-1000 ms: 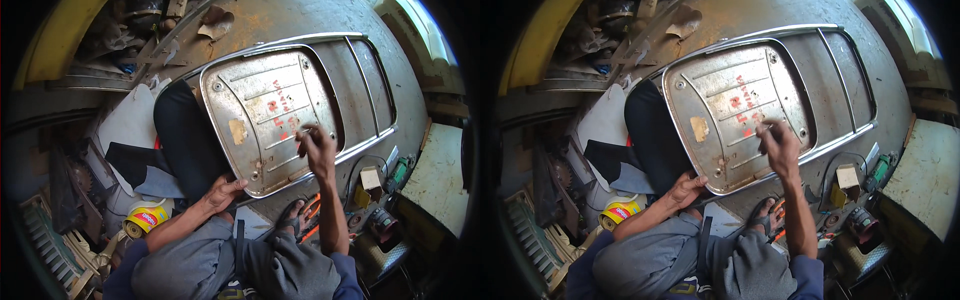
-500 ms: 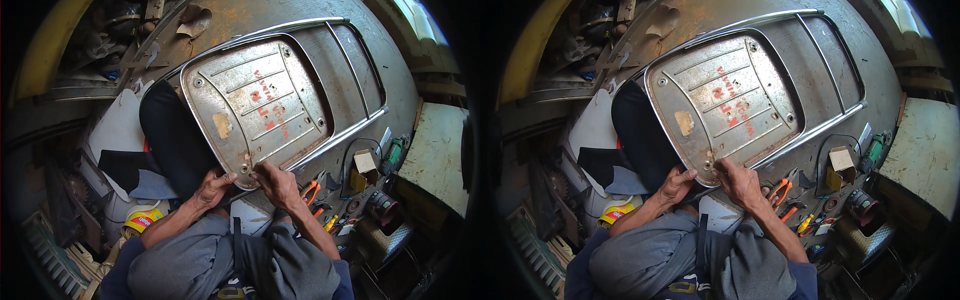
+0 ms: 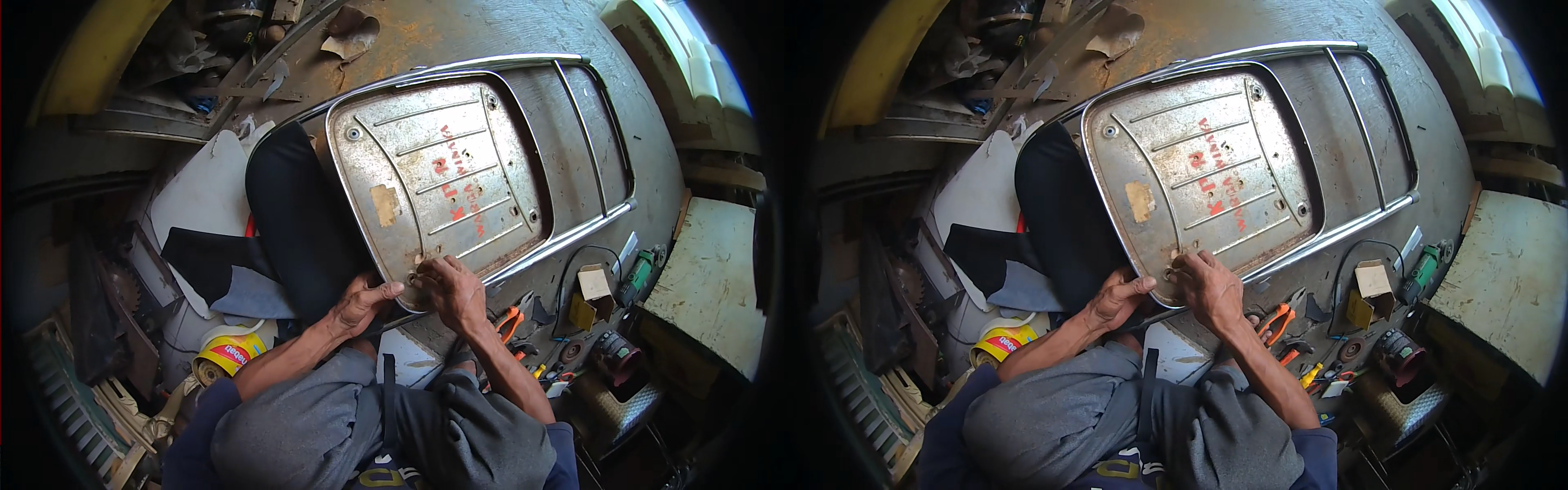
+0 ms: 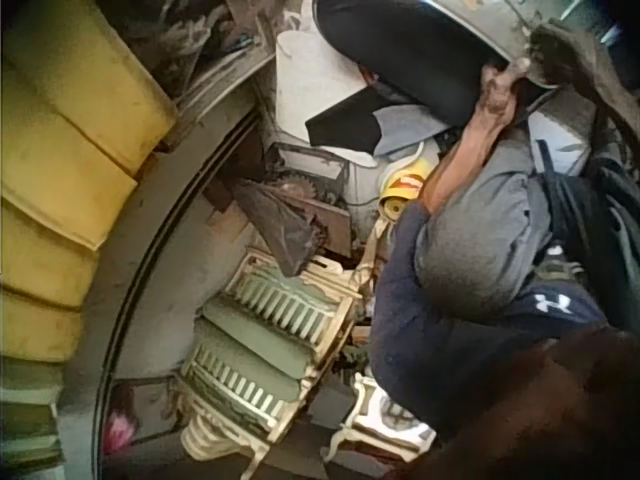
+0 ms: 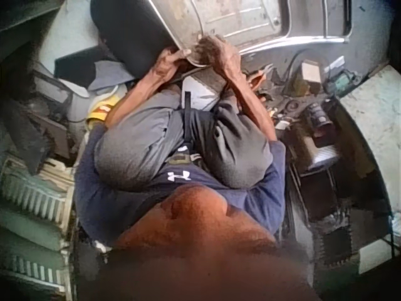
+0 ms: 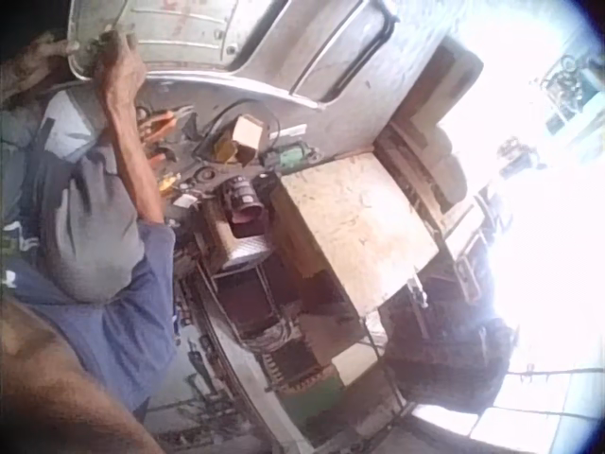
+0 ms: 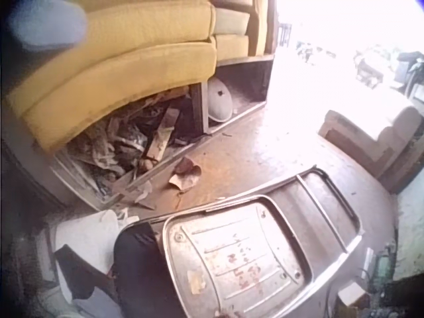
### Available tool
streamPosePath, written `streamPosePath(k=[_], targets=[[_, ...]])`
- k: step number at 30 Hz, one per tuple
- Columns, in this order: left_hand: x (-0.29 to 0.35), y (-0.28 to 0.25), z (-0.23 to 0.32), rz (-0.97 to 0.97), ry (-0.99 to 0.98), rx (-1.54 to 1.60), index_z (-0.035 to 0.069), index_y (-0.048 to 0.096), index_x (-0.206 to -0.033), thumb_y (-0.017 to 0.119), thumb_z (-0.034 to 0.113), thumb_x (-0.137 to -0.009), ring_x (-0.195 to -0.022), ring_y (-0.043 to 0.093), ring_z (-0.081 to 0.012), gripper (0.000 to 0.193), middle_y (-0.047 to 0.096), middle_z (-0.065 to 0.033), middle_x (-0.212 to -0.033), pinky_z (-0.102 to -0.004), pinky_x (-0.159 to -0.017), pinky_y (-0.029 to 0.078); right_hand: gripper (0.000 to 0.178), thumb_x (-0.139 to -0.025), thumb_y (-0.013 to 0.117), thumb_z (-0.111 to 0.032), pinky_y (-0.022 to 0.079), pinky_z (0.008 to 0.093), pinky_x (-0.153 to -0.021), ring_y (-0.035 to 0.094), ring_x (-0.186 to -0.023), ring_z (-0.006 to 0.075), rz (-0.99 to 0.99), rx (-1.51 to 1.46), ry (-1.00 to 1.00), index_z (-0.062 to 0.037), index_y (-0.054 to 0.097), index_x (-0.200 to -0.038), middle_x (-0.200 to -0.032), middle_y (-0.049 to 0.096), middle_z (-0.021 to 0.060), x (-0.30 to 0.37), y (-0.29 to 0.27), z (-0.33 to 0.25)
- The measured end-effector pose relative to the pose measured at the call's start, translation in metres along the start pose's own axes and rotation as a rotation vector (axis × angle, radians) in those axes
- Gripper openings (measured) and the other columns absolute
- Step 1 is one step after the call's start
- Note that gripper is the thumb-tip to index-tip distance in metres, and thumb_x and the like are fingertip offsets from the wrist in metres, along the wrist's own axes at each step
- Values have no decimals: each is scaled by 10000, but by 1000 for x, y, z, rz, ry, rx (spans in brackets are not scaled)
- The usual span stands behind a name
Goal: The person repairs a metal folding chair by removing screws with a screwdriver, cutting a metal piece with an angle grinder, and manipulating parts with pliers while sitting on the floor.
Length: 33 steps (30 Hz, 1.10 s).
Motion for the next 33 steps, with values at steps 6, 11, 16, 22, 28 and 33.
streamPosePath(k=[6,11,16,22,28,33], targets=[[1,6,3,-31,-1,11,-17,487,-1424,730,196,-907,-1276,545,-241,610,594,-133,-1350,-406,-1124,394,235,-855,745,-228,527,454,-766,678,-909,362,-201,-195,78,-134,707,-1067,-915,656,123,-18,10,14],[0,7,5,-35,1,-6,-22,467,-1440,727,188,-900,-1294,529,-250,635,569,-144,-1381,-409,-1137,382,232,-859,709,-207,540,447,-744,682,-909,347,-282,95,-109,-190,712,-1091,-956,651,109,-16,10,-3],[-1,1,1,-28,9,-6,-31,461,-1442,717,173,-897,-1315,514,-253,635,552,-152,-1402,-408,-1143,377,242,-875,671,-191,549,445,-723,681,-906,340,-308,153,-240,-197,698,-1115,-1014,643,86,-15,11,-9],[1,-2,2,-5,27,-13,-51,461,-1432,709,157,-894,-1313,519,-261,628,562,-164,-1392,-412,-1149,368,276,-864,689,-156,553,424,-715,680,-876,333,-154,124,-292,-158,675,-1139,-997,643,88,-7,4,-9],[2,-5,4,37,37,-14,-51,510,-1390,730,152,-880,-1238,569,-238,591,610,-146,-1331,-382,-1107,409,334,-833,741,-73,562,374,-722,686,-864,291,75,-69,-142,-101,685,-1161,-1003,662,127,16,-26,5],[-7,-10,-7,67,54,-76,-49,530,-1359,707,177,-886,-1207,585,-233,554,621,-136,-1289,-380,-1074,432,348,-825,706,-180,517,396,-798,629,-938,277,109,171,-401,-119,663,-1165,-1007,644,86,20,4,-4]])
Point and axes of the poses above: each hand's wrist, its own x-axis away from the middle knuckle, its own y-axis out of the palm, z = x × y, the point moved 10 cm from there along -x, towards the middle knuckle
